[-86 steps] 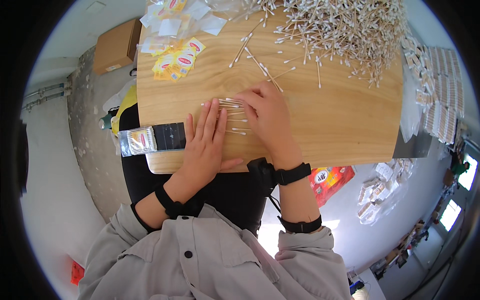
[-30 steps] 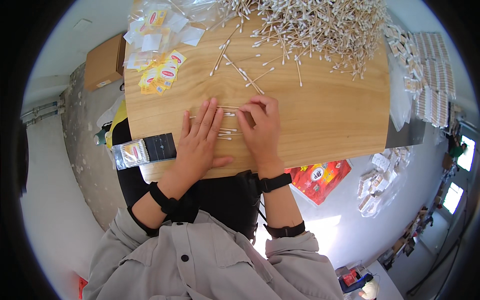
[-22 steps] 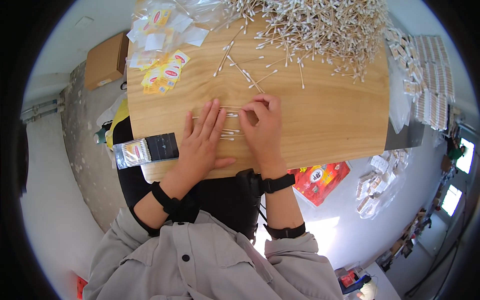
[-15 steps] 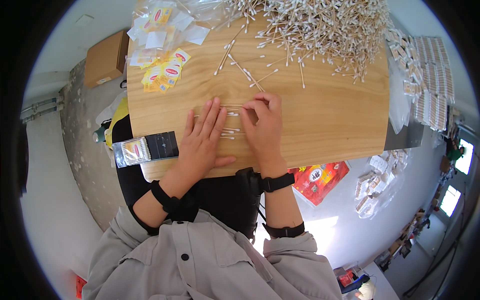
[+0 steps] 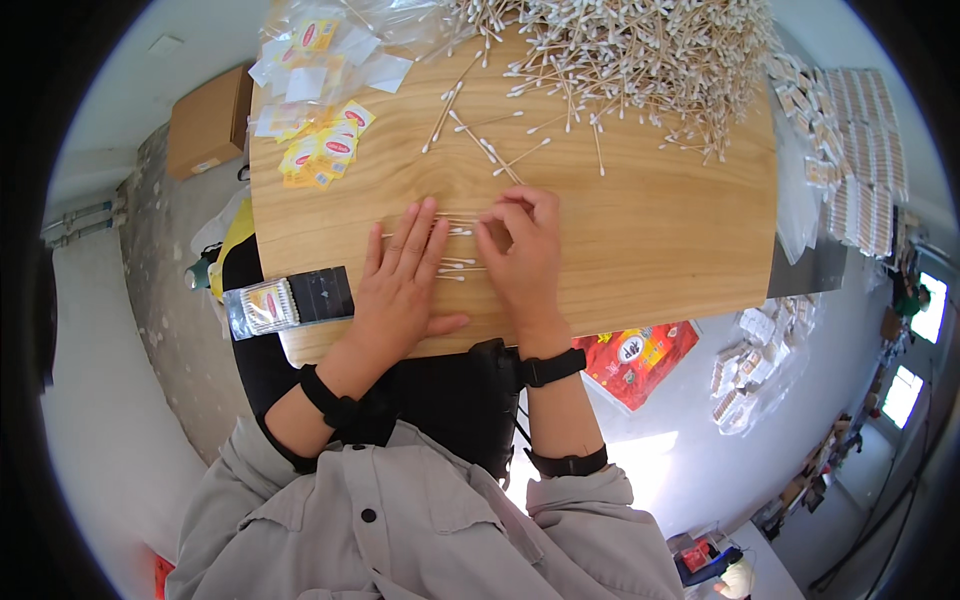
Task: The person gathers cotton swabs from a large pile on a wooden table and arranges them into neat rows. They then place the aligned swabs into small plastic packaging sleeves, seal the packages, and set them aside. The process is repeated continuously throughout the clip.
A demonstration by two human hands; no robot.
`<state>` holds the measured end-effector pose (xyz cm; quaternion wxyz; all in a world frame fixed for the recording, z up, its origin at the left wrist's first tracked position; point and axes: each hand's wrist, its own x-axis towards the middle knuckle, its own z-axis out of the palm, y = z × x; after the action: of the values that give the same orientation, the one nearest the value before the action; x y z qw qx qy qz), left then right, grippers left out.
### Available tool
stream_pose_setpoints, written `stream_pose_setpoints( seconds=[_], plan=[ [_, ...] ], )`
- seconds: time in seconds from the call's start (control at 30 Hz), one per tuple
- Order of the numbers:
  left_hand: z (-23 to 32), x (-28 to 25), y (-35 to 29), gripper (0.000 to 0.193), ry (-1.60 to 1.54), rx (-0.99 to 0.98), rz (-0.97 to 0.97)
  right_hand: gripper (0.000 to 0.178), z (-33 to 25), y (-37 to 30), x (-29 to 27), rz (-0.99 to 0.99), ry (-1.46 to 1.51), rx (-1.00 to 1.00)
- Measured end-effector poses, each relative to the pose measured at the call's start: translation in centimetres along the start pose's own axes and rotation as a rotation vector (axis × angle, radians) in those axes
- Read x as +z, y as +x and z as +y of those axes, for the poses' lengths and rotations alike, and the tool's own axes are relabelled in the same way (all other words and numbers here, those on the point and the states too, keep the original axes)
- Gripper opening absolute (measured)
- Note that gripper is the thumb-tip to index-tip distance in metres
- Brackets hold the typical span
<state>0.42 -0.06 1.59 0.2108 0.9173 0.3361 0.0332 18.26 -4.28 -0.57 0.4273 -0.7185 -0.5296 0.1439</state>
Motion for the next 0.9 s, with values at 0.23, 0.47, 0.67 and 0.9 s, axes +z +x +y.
stream_pose_setpoints(
  seconds=[0.23,0.47,0.67,0.9],
  plan=[
    [0.0,0.1,-0.8,0.12,-0.04,0.007,0.036,0.018,-0.7,1.3,-0.8,0.152,-0.122,0.281],
    [-1.1,-0.9,-2.8,0.129,-0.065,-0.176,0.113,0.011,0.1,2.0,-0.7,0.083,-0.073,0.216],
    [-1.0,0.2,-2.8,0.125,0.012,-0.193,0.09,0.006,-1.3,2.0,-0.1,-0.109,-0.067,0.035],
    [-0.2,0.3,-0.9,0.122,-0.035,-0.131,0.123,0.029,-0.5,-1.7,-0.4,0.275,0.452,0.3]
  ],
)
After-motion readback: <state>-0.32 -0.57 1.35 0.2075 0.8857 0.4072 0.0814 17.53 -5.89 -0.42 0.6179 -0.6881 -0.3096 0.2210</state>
